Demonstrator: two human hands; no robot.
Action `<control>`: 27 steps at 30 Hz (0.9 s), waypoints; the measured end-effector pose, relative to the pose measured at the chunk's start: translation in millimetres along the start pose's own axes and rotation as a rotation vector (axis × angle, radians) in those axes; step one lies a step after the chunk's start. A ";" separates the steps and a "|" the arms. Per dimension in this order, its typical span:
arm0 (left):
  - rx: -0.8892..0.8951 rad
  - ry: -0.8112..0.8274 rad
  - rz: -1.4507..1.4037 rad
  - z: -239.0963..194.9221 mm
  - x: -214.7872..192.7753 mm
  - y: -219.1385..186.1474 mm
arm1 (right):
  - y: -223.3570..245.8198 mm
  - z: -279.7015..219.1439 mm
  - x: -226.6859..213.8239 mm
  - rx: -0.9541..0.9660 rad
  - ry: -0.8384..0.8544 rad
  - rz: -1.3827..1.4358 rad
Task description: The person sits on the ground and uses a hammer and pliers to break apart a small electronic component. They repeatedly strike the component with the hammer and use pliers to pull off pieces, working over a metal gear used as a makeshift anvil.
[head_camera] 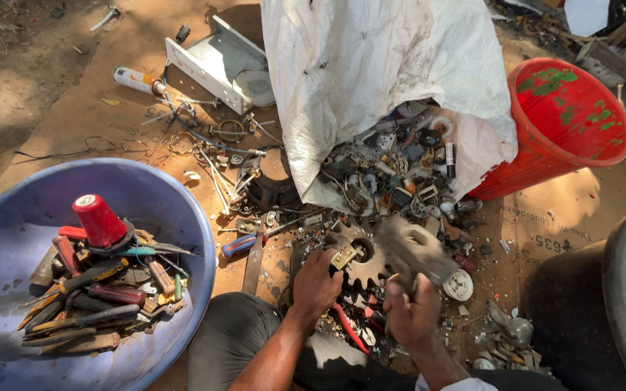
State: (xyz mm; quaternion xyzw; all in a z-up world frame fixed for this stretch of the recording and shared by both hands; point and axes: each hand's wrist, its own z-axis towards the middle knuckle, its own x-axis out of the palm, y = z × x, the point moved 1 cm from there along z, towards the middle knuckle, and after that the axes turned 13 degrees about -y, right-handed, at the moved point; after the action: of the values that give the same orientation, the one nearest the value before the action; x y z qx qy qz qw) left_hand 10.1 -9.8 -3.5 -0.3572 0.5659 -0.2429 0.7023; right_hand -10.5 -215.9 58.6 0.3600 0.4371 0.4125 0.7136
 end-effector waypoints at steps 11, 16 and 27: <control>0.048 -0.024 -0.033 1.5 -6.3 -5.7 | -1.2 30.5 33.1 0.310 0.424 -0.675; 0.059 -0.054 -0.064 -4.1 0.9 2.3 | 23.0 23.8 12.1 0.238 0.124 -0.321; 0.071 -0.093 -0.079 -3.1 2.8 -1.0 | -11.9 14.6 26.1 0.358 0.418 -0.539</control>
State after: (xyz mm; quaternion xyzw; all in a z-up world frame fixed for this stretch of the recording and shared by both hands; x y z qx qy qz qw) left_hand 7.8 -13.2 -4.8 -0.3650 0.5092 -0.2733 0.7299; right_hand 13.4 -199.4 44.9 0.2591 0.7171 0.1919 0.6179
